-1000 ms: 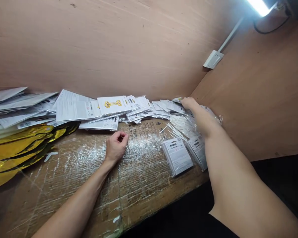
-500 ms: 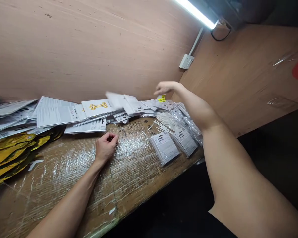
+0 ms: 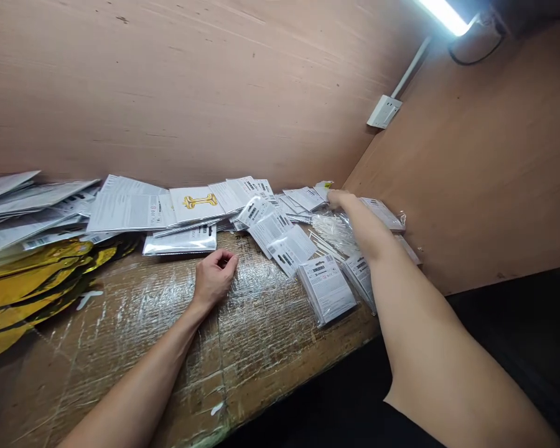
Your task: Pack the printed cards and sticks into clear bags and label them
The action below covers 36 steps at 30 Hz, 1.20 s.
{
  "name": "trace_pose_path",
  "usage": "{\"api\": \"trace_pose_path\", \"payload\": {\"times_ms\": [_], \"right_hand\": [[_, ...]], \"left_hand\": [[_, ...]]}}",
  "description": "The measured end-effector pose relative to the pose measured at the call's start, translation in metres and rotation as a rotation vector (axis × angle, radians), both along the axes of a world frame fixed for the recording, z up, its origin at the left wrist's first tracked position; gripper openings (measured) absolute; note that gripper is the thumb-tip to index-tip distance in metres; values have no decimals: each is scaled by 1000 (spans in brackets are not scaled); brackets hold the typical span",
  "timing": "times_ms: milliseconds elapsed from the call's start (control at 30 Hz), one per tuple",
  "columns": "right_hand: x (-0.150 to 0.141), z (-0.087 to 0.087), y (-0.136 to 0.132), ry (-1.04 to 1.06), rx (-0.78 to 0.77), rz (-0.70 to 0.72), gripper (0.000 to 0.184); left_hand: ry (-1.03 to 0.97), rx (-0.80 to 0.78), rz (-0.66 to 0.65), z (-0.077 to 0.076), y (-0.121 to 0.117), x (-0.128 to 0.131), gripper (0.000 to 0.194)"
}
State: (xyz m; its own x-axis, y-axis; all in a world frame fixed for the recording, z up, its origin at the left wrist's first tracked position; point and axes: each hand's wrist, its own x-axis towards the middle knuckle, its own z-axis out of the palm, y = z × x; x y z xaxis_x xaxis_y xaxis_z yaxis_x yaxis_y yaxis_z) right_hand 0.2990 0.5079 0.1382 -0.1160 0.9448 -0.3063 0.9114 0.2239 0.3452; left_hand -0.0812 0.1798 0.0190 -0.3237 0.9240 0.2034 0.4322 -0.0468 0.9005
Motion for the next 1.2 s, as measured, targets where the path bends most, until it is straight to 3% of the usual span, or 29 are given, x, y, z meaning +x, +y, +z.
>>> {"api": "trace_pose_path", "payload": {"times_ms": [133, 267, 367, 467, 533, 633, 733, 800, 1067, 1200], "right_hand": [[-4, 15, 10, -65, 5, -16, 57], [-22, 57, 19, -56, 138, 32, 56], [-42, 89, 26, 61, 194, 153, 56], [-50, 101, 28, 231, 124, 267, 57], [-43, 92, 24, 192, 97, 205, 56], [-22, 59, 11, -48, 97, 34, 54], [-3, 22, 2, -141, 55, 6, 56], [4, 7, 2, -143, 31, 0, 55], [14, -3, 35, -92, -68, -69, 55], [14, -10, 39, -41, -35, -68, 48]], "left_hand": [[-1, -1, 10, -3, 1, 0, 26], [15, 2, 19, -4, 1, -1, 25], [31, 0, 11, -2, 0, 0, 27], [45, 3, 7, 1, -1, 1, 28], [46, 5, 3, 2, -1, 2, 28], [42, 9, -5, 2, -1, 2, 28], [48, 17, -11, 1, 0, 2, 27], [49, 24, -8, 0, 0, 2, 27], [28, 29, 6, 5, -1, 4, 29], [26, 13, 4, 5, -1, 4, 28]]}}
